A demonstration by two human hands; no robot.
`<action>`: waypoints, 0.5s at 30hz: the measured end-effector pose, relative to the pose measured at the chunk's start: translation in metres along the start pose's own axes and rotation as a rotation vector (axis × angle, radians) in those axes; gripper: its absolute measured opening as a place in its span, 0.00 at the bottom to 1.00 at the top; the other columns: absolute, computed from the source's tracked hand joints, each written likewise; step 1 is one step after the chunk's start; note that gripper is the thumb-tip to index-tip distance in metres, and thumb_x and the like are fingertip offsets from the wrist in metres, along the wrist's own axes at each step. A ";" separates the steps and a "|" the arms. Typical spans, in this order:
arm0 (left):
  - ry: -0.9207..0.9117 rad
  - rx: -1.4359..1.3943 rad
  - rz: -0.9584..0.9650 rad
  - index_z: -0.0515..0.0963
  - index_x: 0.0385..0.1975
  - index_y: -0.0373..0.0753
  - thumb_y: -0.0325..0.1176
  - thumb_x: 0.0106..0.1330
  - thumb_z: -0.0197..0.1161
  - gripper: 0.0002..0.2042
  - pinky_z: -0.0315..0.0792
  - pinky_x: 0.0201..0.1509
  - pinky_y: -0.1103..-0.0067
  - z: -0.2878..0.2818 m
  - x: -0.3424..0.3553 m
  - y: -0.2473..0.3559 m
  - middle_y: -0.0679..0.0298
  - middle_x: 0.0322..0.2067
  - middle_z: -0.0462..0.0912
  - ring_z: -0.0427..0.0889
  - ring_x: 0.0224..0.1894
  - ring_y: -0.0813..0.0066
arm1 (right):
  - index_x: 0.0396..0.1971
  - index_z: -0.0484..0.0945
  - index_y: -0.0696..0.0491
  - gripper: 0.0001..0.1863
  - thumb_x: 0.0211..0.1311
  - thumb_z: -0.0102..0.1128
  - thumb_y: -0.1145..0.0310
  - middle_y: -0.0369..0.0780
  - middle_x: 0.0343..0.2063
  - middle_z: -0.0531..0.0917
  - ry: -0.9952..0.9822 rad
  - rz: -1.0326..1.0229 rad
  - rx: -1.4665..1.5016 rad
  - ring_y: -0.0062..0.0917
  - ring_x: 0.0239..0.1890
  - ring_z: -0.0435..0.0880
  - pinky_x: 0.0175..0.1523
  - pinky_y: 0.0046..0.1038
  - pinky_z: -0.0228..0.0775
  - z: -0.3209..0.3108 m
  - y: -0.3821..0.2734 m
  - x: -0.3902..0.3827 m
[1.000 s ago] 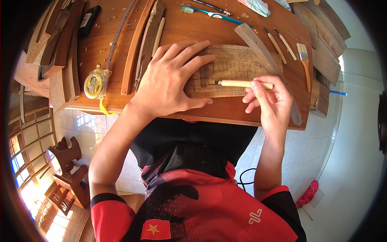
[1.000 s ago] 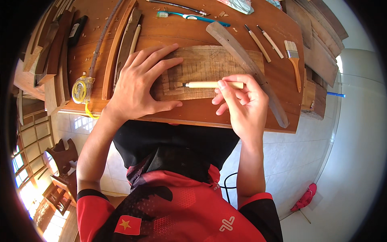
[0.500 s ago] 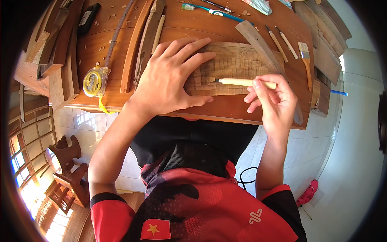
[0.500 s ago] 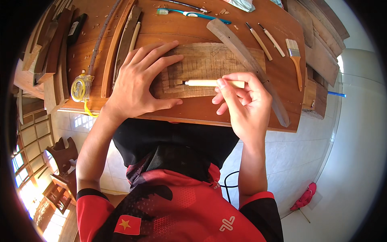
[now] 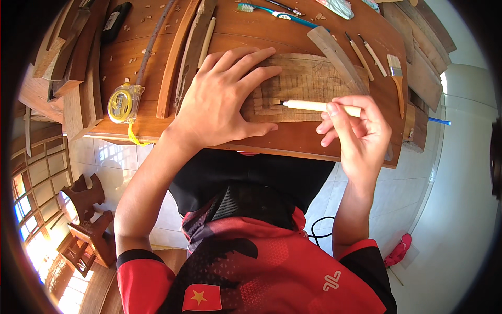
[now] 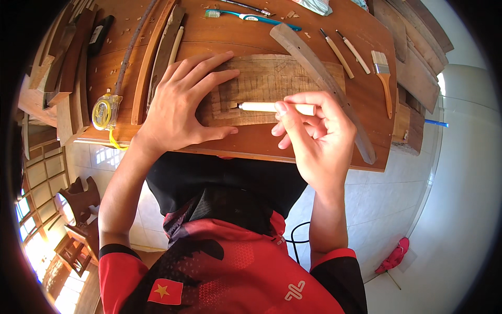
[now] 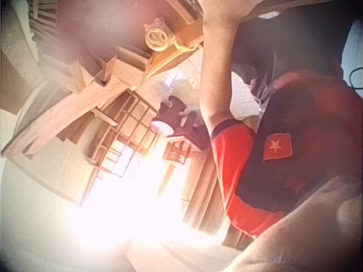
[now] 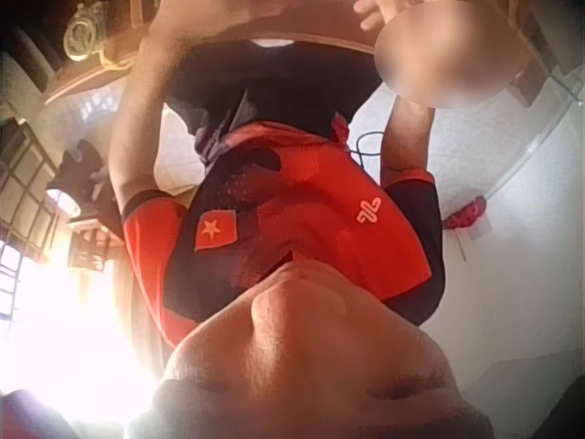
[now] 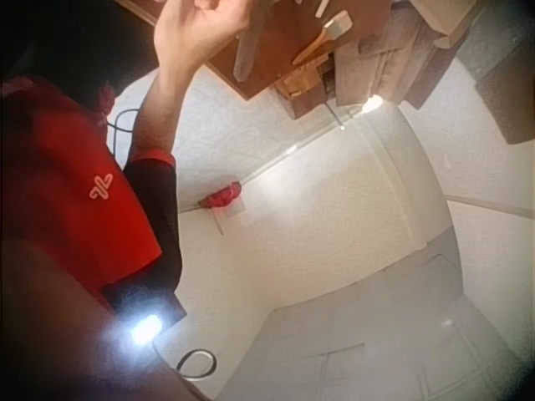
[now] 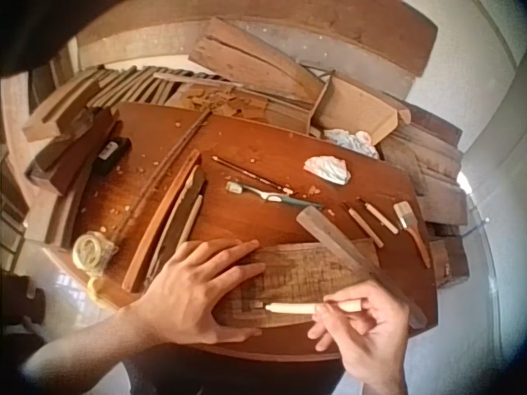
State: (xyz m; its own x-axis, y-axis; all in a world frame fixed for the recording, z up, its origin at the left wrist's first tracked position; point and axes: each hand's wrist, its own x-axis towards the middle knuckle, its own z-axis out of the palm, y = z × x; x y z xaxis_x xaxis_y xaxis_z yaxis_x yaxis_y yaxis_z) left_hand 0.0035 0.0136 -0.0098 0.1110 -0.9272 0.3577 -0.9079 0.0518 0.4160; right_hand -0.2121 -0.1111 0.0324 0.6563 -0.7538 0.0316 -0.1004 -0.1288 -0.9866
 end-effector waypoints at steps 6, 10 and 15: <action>0.003 -0.001 0.004 0.77 0.59 0.44 0.53 0.46 0.77 0.38 0.66 0.67 0.62 0.001 -0.001 0.000 0.62 0.67 0.72 0.73 0.64 0.56 | 0.43 0.77 0.63 0.08 0.67 0.64 0.80 0.44 0.29 0.86 -0.067 -0.115 -0.136 0.22 0.27 0.86 0.26 0.20 0.78 0.015 -0.018 -0.004; 0.004 -0.003 0.001 0.77 0.60 0.45 0.53 0.47 0.76 0.37 0.65 0.68 0.62 0.000 -0.001 0.000 0.62 0.67 0.72 0.72 0.65 0.56 | 0.39 0.81 0.61 0.11 0.59 0.74 0.79 0.37 0.30 0.86 -0.048 -0.166 -0.171 0.13 0.29 0.85 0.28 0.15 0.75 0.032 -0.026 0.000; 0.022 -0.012 0.039 0.78 0.59 0.46 0.53 0.50 0.75 0.35 0.62 0.71 0.60 0.002 -0.003 -0.001 0.63 0.67 0.72 0.71 0.66 0.55 | 0.41 0.81 0.61 0.10 0.62 0.71 0.79 0.39 0.32 0.86 -0.002 -0.159 -0.218 0.16 0.29 0.86 0.28 0.15 0.76 0.017 -0.020 0.003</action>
State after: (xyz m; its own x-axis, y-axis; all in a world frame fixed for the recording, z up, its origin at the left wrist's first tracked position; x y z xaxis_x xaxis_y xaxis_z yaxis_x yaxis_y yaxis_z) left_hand 0.0030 0.0156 -0.0128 0.0847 -0.9162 0.3916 -0.9066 0.0922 0.4117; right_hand -0.1952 -0.0996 0.0499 0.6782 -0.7117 0.1833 -0.1539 -0.3814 -0.9115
